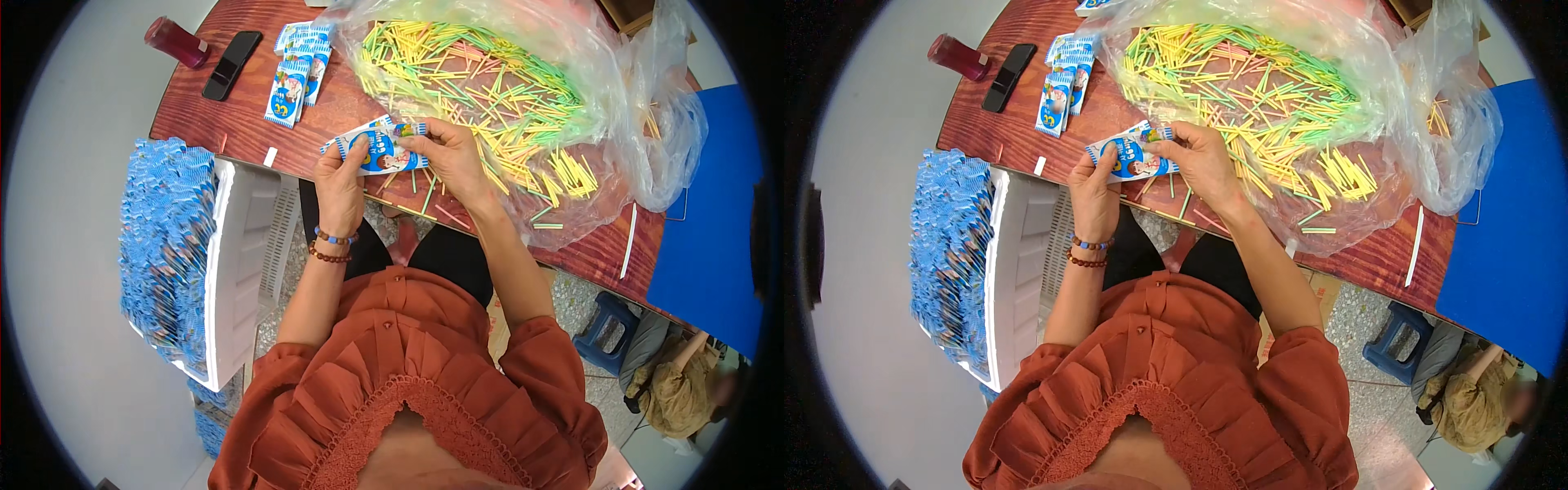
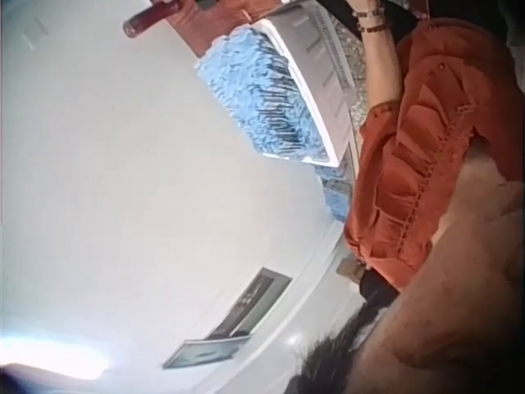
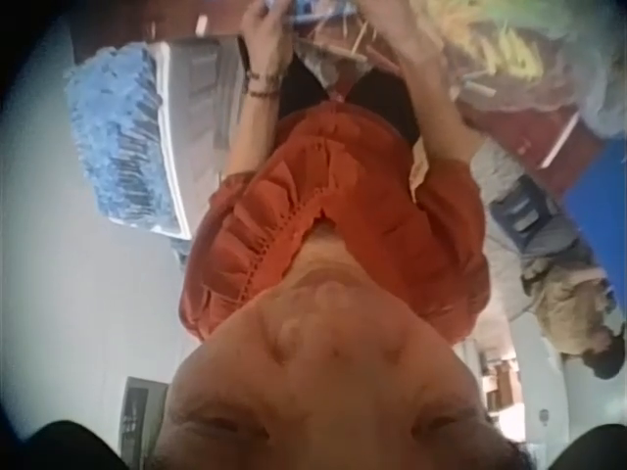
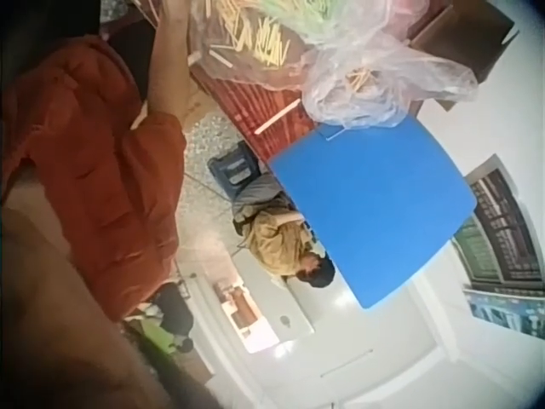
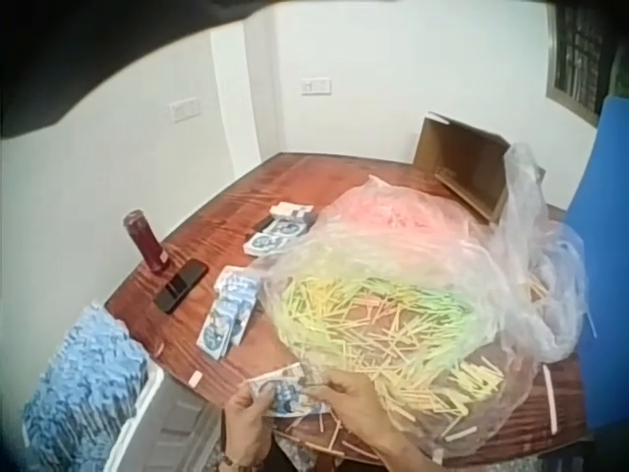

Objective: The recorder is filling small blue packets with shredded paper filler and placing them into a large storage crate at a workstation.

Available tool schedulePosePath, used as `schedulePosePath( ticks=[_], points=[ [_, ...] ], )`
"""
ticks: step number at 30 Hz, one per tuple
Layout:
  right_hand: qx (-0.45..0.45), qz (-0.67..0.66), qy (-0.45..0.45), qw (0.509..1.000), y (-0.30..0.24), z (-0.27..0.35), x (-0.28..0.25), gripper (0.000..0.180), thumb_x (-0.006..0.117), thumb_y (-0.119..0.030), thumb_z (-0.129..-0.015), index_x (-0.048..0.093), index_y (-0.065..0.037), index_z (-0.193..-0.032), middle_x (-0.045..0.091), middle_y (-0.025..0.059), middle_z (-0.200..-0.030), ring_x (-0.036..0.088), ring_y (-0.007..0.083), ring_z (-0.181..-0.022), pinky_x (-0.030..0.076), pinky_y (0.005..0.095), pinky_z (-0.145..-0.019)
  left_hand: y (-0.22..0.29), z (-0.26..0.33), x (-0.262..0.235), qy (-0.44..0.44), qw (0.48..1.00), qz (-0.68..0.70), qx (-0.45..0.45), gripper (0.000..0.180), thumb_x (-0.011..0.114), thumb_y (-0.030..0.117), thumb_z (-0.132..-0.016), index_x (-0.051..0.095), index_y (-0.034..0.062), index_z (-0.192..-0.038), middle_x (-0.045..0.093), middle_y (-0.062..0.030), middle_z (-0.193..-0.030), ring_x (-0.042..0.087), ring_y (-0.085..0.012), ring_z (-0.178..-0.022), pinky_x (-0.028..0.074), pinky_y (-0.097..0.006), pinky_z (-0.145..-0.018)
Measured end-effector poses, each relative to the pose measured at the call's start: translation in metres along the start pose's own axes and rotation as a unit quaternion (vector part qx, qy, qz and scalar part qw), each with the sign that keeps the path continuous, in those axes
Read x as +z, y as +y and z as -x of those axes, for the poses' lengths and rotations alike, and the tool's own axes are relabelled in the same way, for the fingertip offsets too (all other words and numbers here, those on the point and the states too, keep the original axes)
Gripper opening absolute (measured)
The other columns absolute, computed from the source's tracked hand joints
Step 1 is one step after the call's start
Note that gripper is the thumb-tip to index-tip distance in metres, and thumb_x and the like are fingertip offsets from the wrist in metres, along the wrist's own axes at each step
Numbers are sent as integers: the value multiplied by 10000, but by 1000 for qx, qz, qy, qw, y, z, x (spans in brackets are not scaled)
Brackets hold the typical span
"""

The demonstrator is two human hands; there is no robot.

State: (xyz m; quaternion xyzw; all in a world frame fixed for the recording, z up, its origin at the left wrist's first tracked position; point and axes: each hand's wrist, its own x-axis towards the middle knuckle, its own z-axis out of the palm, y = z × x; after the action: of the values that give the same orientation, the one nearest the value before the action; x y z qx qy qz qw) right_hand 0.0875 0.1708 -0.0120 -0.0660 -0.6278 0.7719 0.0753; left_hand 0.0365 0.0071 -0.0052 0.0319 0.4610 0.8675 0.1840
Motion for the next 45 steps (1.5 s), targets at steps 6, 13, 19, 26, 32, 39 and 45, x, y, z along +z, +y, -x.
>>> schedulePosePath(
  ticks=[6,13,19,26,32,39,45],
  points=[
    [-9,45,45,998,-3,7,0,152,654,-86,-908,692,38,-986,670,13,-843,587,37,-707,473,183,-623,-8,2,5,24,1000,5,17,132,611,118,-949,669,5,-985,696,-47,-923,643,-78,-796,537,-243,-708],
    [-28,-5,72,997,-21,15,-6,135,631,-113,-931,668,14,-906,651,-4,-840,585,63,-759,471,208,-694,-13,0,4,47,998,40,-6,211,569,181,-980,661,-8,-985,696,-69,-942,654,-99,-800,555,-271,-719],
    [-244,254,-3,936,-35,16,-14,206,686,-94,-840,627,-30,-1027,569,87,-1172,528,193,-1105,404,327,-955,-10,0,7,32,998,49,-32,233,546,197,-990,654,-10,-981,694,-75,-945,673,-130,-823,580,-306,-763],
    [-191,280,-92,936,-25,16,-10,219,704,-164,-835,726,-111,-1045,540,82,-1302,462,232,-1215,353,372,-1035,-12,0,10,-8,997,26,-76,275,532,250,-997,640,-2,-1023,688,-89,-970,675,-157,-834,568,-293,-738],
    [-210,297,-105,925,-28,13,-12,195,683,-185,-860,743,-145,-1042,554,73,-1333,463,233,-1241,353,375,-1044,-2,5,15,0,994,27,-102,187,561,170,-979,629,19,-1068,684,-62,-973,670,-127,-816,579,-280,-723],
    [-233,311,-130,912,-38,24,-22,228,698,-195,-828,731,-103,-1033,540,89,-1342,471,261,-1248,364,391,-1047,-12,5,15,16,998,7,-68,180,566,174,-979,646,23,-1035,685,-51,-943,669,-122,-807,579,-284,-665],
    [-92,340,11,936,-67,13,-104,220,631,-147,-872,702,-32,-1046,661,96,-1152,614,226,-1052,482,332,-901,-6,5,15,5,999,-2,-52,207,566,220,-982,659,37,-1004,689,-36,-939,672,-116,-805,574,-281,-655]
  ],
)
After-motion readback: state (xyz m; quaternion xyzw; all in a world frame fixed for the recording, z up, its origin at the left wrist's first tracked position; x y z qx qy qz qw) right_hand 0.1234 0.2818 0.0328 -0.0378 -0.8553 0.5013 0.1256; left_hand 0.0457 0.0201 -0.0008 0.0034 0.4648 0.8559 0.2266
